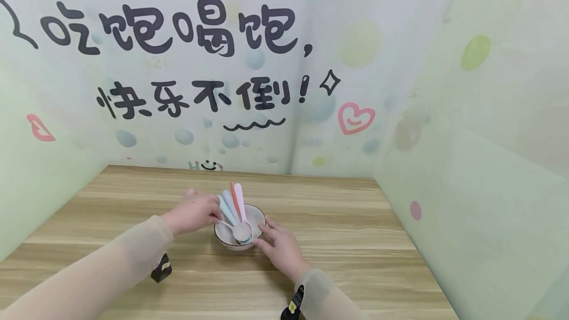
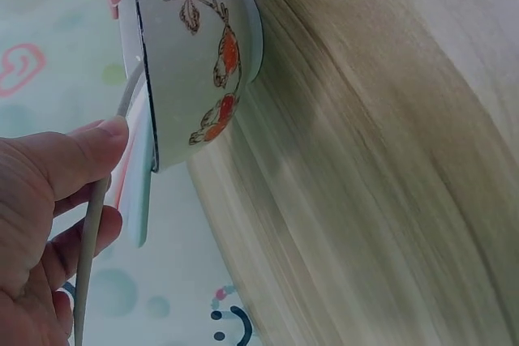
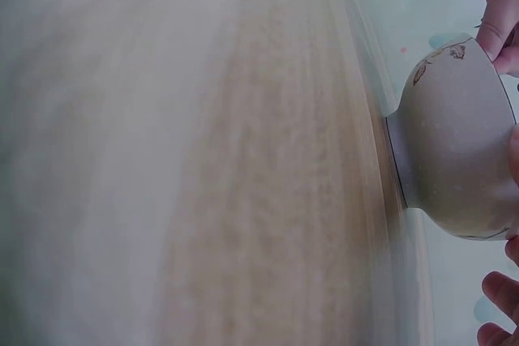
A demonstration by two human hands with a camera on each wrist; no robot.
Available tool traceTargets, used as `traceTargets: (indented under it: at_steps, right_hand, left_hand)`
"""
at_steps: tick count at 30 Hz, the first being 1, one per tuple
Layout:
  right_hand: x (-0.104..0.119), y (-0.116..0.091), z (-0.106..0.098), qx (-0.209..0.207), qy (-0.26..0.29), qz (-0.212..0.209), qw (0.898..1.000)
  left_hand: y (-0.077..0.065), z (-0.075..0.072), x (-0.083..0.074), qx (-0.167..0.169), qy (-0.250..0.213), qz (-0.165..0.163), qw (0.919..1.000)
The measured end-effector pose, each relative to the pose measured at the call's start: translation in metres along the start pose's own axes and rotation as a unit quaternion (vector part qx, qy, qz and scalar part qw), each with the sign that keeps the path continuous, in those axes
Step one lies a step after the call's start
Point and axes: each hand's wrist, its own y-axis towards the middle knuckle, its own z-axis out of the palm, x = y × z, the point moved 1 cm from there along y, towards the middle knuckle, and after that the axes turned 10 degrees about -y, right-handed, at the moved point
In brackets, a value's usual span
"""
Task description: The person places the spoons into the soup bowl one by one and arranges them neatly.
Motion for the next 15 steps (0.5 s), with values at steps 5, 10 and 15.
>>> traceTargets:
  at_steps: [5, 10, 15]
  right_hand:
    - [-0.0008, 0.0001, 0.0005, -0.006, -0.001, -0.003, 1.0]
    - [-0.0002, -0.0001, 0.0, -0.006, -0.001, -0.006, 1.0]
    - [0.0003, -0.0004, -0.0009, -0.003, 0.002, -0.004, 1.0]
  left_hand:
    - [0.0024, 0.0037, -0.0016, 0.009, -0.005, -0.012, 0.9999]
    - [0.004, 0.008, -0.0016, 0.018, -0.003, -0.014, 0.9997]
    - [0.0058, 0.0105, -0.0012, 0.022, 0.004, -0.01, 0.9997]
